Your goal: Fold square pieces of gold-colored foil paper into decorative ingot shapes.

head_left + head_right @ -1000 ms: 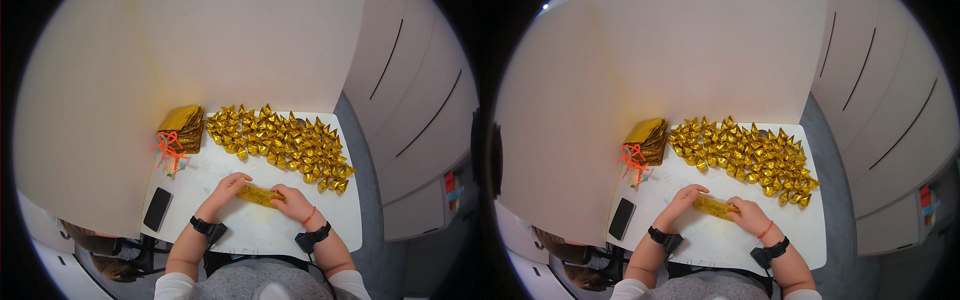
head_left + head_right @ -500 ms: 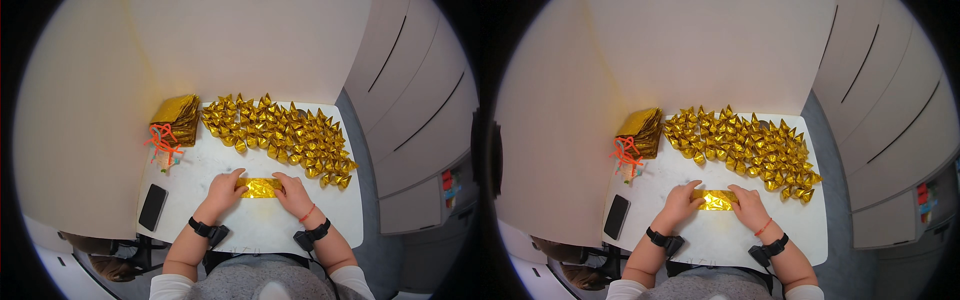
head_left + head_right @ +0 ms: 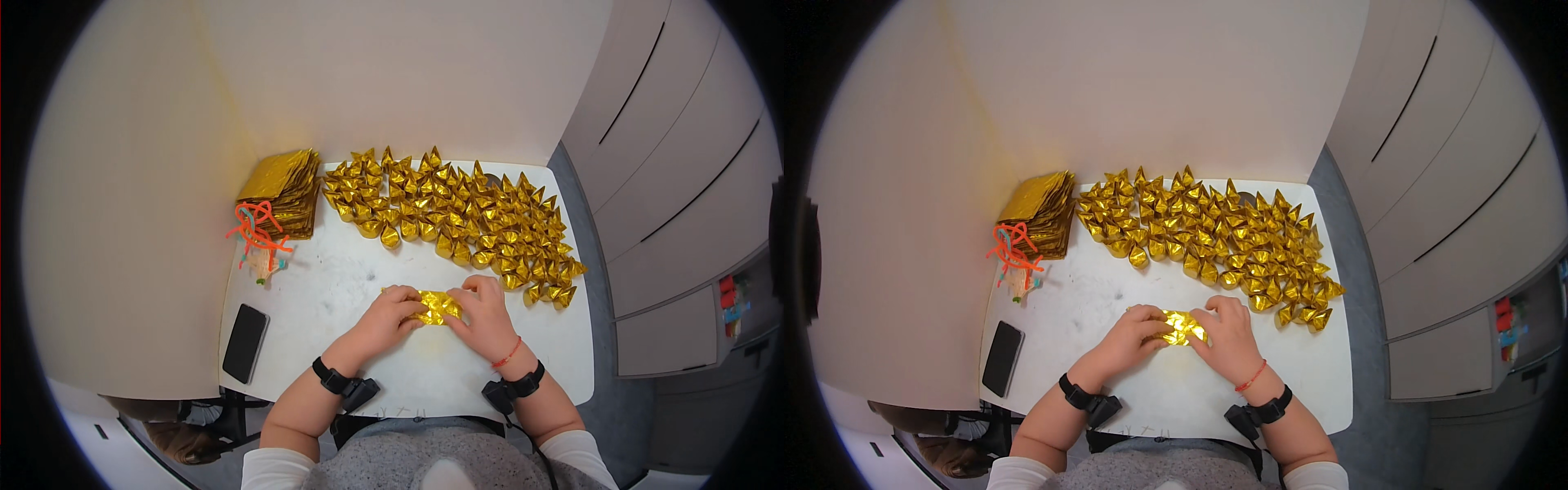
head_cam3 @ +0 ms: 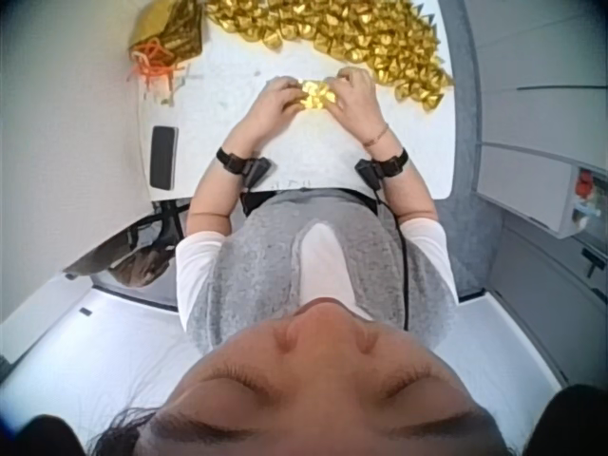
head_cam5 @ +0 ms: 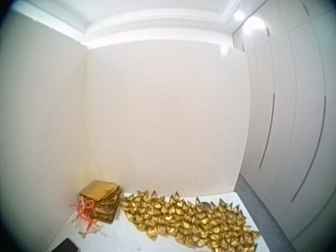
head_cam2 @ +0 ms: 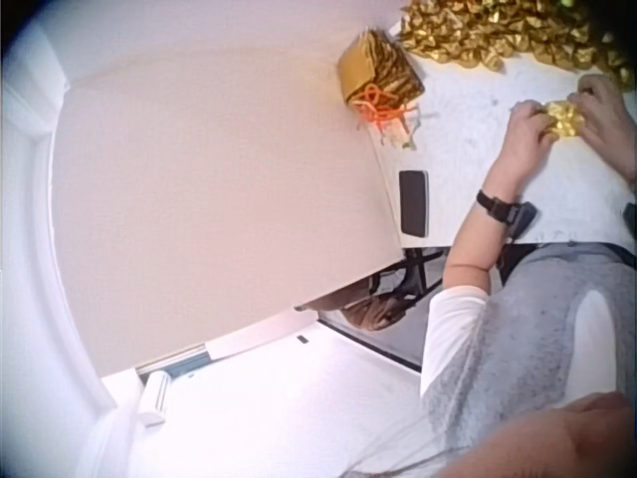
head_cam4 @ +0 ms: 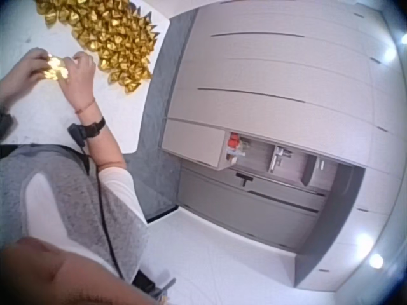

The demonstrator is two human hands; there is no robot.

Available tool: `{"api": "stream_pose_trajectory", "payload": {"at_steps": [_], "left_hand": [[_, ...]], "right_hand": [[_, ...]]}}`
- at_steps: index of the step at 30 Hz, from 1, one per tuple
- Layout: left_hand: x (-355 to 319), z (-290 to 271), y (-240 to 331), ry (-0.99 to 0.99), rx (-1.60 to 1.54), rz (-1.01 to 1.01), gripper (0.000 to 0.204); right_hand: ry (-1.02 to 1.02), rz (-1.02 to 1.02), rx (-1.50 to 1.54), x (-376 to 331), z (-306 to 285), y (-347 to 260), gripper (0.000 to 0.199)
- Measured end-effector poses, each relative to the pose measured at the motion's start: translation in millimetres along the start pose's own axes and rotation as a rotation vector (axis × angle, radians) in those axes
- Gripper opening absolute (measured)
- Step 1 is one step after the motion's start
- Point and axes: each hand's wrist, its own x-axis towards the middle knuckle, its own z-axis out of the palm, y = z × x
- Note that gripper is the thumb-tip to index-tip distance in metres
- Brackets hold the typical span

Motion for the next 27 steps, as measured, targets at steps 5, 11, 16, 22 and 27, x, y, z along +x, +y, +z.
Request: {"api": "stream_pose_trajectory", "payload": {"at_steps": [5, 11, 16, 22, 27], "left_hand": [[1.5, -0.6, -3.1, -0.004, -0.018, 0.011, 0.031], [3.0, -8.3, 4.4, -0.017, -0.012, 0.023, 0.034], [0.7, -0.8, 5.1, 0.004, 0.133, 0.089, 0.026], [-2.3, -1.4, 5.2, 0.041, 0.250, 0.185, 0.010], [-3.6, -3.8, 14.3, -0.018, 0.078, 0.153, 0.010]], "right_hand": [[-0.231, -0.214, 0.068, -0.3, 0.9, 10.2, 0.047], [-0.212, -0.243, 0.000, 4.3, 3.1, 10.8, 0.038], [-0.139, -0.302, -0.047, 2.4, 15.9, 13.6, 0.020], [-0.222, -0.238, 0.138, 1.8, 7.9, 16.6, 0.014], [-0.303, -0.210, 0.378, 2.3, 6.4, 41.3, 0.013]]}}
